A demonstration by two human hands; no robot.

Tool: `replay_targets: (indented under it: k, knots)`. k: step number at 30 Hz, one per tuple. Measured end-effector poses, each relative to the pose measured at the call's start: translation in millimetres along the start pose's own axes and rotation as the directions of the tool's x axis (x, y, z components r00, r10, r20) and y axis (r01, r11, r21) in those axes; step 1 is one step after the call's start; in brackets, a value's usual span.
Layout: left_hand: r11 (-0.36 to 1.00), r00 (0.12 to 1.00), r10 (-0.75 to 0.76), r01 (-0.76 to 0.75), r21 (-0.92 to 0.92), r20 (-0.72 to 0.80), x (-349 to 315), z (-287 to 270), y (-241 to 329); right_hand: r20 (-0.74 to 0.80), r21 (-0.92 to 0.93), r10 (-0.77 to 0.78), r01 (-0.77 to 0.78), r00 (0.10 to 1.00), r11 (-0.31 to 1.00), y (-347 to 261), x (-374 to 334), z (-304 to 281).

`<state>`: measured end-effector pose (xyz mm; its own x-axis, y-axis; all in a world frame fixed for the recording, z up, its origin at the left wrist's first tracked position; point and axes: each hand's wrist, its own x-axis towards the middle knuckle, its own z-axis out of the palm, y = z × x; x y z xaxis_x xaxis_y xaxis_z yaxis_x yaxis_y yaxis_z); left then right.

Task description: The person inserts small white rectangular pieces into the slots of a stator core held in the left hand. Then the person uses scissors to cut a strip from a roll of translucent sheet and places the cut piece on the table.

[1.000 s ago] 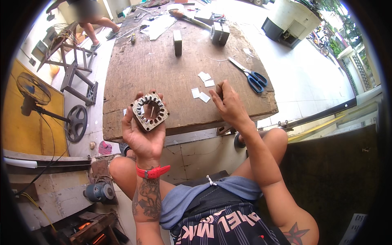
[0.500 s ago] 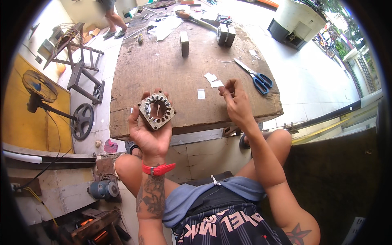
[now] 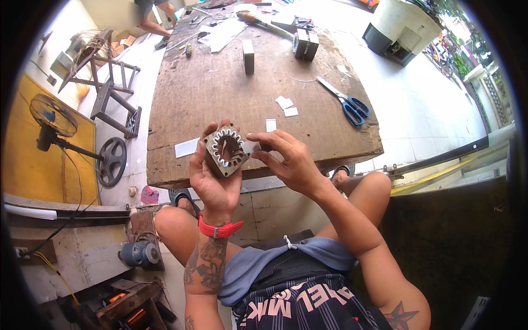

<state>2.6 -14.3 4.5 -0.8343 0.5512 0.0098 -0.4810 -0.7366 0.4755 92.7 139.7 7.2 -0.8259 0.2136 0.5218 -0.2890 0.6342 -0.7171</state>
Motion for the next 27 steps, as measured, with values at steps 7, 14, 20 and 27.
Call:
replay_targets:
  k: [7, 14, 20, 27]
  knots:
    - [0.995, 0.998, 0.058, -0.058, 0.079, 0.008, -2.3, 3.5, -2.9, -0.098, -0.186, -0.179, 0.159, 0.979, 0.97, 0.3, 1.5, 4.9]
    - [0.983, 0.994, 0.096, -0.102, 0.155, 0.045, -5.0, 6.5, -6.8, -0.042, -0.222, -0.217, 0.203, 0.975, 0.954, 1.1, 0.2, 10.8]
    - [0.979, 0.992, 0.116, -0.122, 0.164, 0.048, -4.5, 5.5, -4.3, 0.049, -0.249, -0.263, 0.267, 0.963, 0.931, -1.5, 2.8, 2.4]
    - [0.987, 0.995, 0.103, -0.102, 0.128, 0.001, -5.5, 6.3, -5.3, -0.126, -0.035, -0.09, 0.087, 0.988, 0.996, 0.4, -6.1, 22.8]
